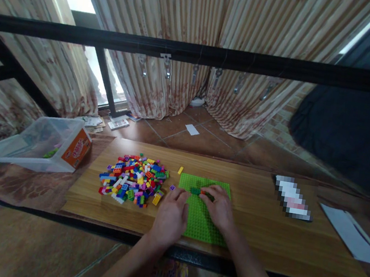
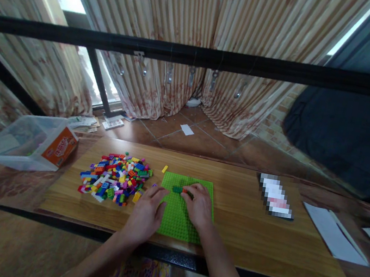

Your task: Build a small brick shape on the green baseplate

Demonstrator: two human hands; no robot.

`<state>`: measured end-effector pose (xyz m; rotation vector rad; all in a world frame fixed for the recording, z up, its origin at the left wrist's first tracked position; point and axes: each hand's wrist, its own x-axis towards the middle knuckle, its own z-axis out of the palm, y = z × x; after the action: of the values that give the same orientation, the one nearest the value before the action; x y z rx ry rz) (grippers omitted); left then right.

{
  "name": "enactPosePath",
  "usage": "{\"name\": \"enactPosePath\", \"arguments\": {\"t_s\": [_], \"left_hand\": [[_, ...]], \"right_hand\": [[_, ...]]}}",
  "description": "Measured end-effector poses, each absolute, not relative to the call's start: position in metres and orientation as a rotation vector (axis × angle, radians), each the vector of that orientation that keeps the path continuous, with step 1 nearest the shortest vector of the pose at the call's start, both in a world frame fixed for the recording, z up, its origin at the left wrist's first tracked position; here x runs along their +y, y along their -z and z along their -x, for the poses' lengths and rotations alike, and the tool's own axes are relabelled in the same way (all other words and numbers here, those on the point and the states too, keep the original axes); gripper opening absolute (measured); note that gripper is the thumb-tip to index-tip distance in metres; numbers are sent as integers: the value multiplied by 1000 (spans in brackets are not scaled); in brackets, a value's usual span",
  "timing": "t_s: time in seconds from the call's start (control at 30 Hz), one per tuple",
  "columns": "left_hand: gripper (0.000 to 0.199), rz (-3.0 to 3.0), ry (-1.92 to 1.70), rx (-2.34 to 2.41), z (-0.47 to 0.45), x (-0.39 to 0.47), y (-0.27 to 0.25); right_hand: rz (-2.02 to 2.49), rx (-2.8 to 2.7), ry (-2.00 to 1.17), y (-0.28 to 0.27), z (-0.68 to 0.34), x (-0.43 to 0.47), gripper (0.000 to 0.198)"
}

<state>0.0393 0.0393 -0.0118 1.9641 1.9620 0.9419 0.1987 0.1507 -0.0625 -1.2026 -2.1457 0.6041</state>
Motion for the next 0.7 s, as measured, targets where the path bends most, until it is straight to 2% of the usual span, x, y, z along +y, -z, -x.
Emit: {"name": "enactPosePath", "arguments": {"t_s": [0.23,0.7], "left_hand": [[45,-1897,-831,1939,-59,51,45],[68,-2075,-427,2072,-67,61,47]], "right_hand": [[1201,-2084,-700,62,-203,150,25],[1184,-2032,-703,71,-203,150,20]]}}
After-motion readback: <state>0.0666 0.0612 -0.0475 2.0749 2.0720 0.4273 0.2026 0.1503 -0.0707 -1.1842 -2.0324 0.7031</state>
